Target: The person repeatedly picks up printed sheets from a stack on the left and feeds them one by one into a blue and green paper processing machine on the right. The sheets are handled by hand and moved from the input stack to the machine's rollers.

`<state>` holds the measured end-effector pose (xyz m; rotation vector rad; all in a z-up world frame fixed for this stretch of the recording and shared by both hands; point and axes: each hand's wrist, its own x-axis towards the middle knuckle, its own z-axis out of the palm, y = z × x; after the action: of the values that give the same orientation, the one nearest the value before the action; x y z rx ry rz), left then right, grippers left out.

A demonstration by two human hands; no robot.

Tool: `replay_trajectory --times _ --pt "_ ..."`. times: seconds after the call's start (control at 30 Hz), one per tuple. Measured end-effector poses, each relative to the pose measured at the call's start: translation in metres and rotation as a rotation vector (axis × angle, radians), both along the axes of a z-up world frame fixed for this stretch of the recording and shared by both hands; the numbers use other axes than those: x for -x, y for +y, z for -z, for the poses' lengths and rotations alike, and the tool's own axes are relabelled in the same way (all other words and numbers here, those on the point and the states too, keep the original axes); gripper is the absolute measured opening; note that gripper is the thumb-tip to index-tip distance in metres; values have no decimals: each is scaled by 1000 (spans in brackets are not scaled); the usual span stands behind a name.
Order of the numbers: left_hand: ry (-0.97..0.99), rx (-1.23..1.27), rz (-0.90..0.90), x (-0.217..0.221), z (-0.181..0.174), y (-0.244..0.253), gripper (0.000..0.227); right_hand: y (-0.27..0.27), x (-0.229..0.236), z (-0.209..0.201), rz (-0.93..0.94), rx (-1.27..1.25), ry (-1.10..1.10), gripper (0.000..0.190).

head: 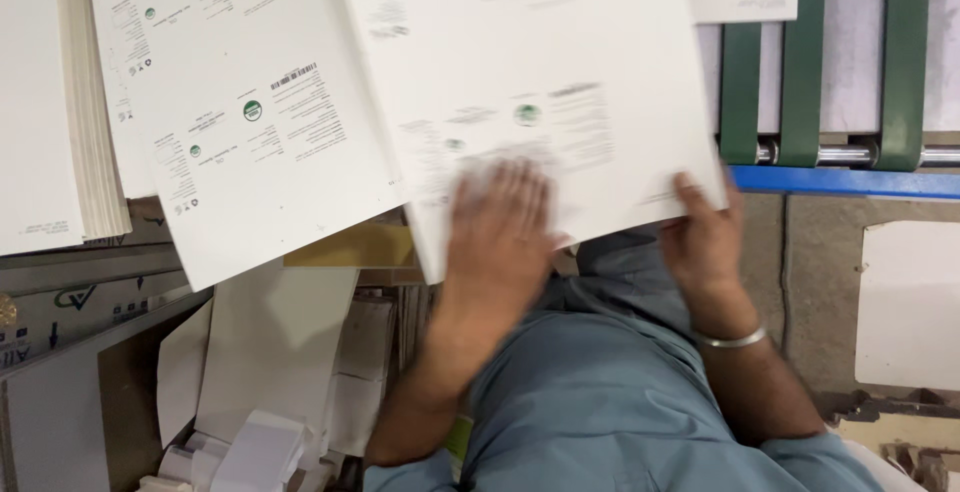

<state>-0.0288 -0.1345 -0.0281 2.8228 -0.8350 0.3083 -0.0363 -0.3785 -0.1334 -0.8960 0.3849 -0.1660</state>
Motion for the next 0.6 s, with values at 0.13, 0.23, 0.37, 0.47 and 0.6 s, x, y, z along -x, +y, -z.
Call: replay_trajectory --times 0.13,0.23,0.37,0.47,0.6 --pt "-157 -67 -251 -17 -19 62 64 -59 4 20 179 107 -66 46" --pt "-199 -150 -322 -25 -22 83 51 -92 14 37 340 133 -70 48" --pt "-235 -60 -295 -26 -18 87 42 -114 40 48 409 215 47 50" --pt "-253 -54 -295 -27 -17 82 40 -117 61 63 422 247 138 49" --pt "-250 -58 -297 -26 -16 86 38 -109 104 84 370 263 154 47"
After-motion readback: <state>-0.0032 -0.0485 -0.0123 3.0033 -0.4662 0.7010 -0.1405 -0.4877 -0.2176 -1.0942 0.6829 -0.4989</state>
